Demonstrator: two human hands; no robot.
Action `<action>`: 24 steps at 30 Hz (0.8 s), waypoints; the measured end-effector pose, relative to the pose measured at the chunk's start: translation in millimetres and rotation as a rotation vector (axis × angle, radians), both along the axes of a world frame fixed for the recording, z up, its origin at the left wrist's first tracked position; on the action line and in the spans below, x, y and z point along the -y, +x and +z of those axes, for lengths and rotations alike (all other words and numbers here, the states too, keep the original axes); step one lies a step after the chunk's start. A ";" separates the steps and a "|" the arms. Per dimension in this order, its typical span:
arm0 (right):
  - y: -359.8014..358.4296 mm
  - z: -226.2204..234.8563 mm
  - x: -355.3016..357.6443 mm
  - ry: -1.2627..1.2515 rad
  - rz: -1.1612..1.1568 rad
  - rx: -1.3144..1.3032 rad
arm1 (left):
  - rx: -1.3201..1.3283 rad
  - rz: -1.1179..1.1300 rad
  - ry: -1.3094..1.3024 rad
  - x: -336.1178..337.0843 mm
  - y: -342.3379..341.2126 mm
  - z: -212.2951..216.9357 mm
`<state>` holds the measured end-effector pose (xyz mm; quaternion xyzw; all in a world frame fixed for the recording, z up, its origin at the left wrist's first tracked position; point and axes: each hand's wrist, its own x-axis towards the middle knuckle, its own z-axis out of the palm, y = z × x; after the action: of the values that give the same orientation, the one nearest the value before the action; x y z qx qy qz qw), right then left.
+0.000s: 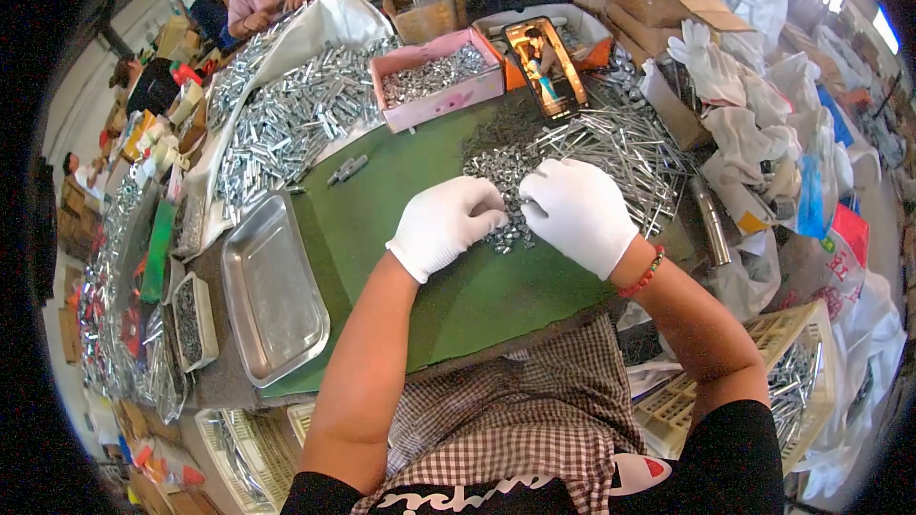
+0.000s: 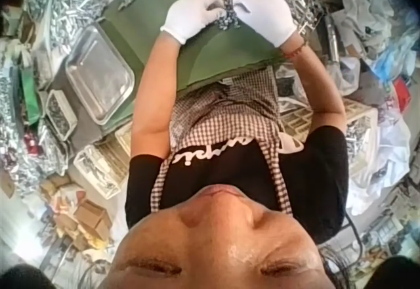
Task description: The recorder is assembling small metal hardware components at a workstation in a warehouse-like manufacturing environment.
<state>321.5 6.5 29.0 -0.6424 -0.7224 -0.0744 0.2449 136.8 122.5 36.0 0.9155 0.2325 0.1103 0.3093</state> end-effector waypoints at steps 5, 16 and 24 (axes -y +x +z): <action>1.7 13.1 -15.2 0.090 -0.018 -0.110 | 0.311 0.274 -0.008 -15.6 -8.3 -3.2; -4.3 0.0 -121.7 -0.088 -0.076 0.097 | 0.487 0.663 0.041 -38.8 -13.6 -25.6; -19.4 14.9 -160.7 -0.484 -0.212 0.226 | 0.438 0.650 -0.007 -38.7 -9.8 -25.7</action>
<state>302.1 167.2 43.9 -0.7416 -0.6708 0.0038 -0.0067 127.0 161.2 10.3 0.7479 0.4391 0.3945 0.3038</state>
